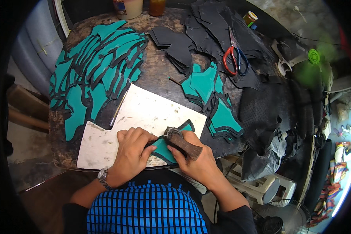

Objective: The person repeatedly hammers the edges of green rubber pieces with a hammer on a white board. They pick up each piece, position it, strike it, and place it back on the table. The process is repeated for multiple pieces throughout the clip.

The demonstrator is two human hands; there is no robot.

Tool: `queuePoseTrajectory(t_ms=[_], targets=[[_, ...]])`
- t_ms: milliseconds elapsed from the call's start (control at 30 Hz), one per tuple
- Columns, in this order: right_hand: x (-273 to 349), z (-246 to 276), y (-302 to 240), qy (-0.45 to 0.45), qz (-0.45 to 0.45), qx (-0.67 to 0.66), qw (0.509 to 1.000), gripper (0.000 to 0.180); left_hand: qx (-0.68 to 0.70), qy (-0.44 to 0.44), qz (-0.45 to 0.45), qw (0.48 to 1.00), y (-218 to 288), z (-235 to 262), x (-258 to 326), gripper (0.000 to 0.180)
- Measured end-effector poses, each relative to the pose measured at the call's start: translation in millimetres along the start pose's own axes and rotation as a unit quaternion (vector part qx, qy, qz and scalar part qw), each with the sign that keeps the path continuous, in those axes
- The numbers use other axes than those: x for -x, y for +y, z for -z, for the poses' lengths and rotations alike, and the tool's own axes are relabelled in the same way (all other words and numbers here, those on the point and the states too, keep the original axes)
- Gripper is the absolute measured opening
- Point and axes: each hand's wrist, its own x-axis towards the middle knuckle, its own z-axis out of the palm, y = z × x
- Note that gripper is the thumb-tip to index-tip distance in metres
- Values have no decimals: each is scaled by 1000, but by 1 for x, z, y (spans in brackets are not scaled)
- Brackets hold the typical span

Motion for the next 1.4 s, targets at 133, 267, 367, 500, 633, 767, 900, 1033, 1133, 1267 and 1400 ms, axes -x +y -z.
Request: queuePoseTrajectory(t_ms=[133,267,367,500,633,767,900,1033,1133,1267,1400], targets=[[-5,-3,2,-13,8,-8,1000,23,0,12,-16,1000,-2,-1,3,21],[-9,-3,2,-15,19,-11,1000,22,-1,12,-47,999,-5,-1,6,22],[-9,-2,2,-17,20,-4,1000,22,-15,-4,-78,997,-7,2,8,23],[-8,-2,2,-20,14,1,1000,23,-28,-27,-98,994,-9,8,10,26],[-10,-1,3,-11,21,-7,1000,24,-25,-43,-115,992,-11,13,10,25],[-11,2,-1,-26,7,-16,1000,24,-46,-24,-140,989,-12,12,11,24],[-5,5,-11,2,26,-29,999,23,-58,-12,-147,987,-14,9,12,19],[-5,4,-16,-33,69,9,997,23,-50,-3,-154,987,-14,8,13,13],[-6,5,-17,-63,25,115,991,26,-49,6,-162,985,-14,8,12,11],[-2,2,-21,34,69,31,997,22,-53,1,-168,984,-14,8,14,15],[-6,-1,-22,-86,6,84,993,27,-28,14,-127,991,-14,11,20,22]])
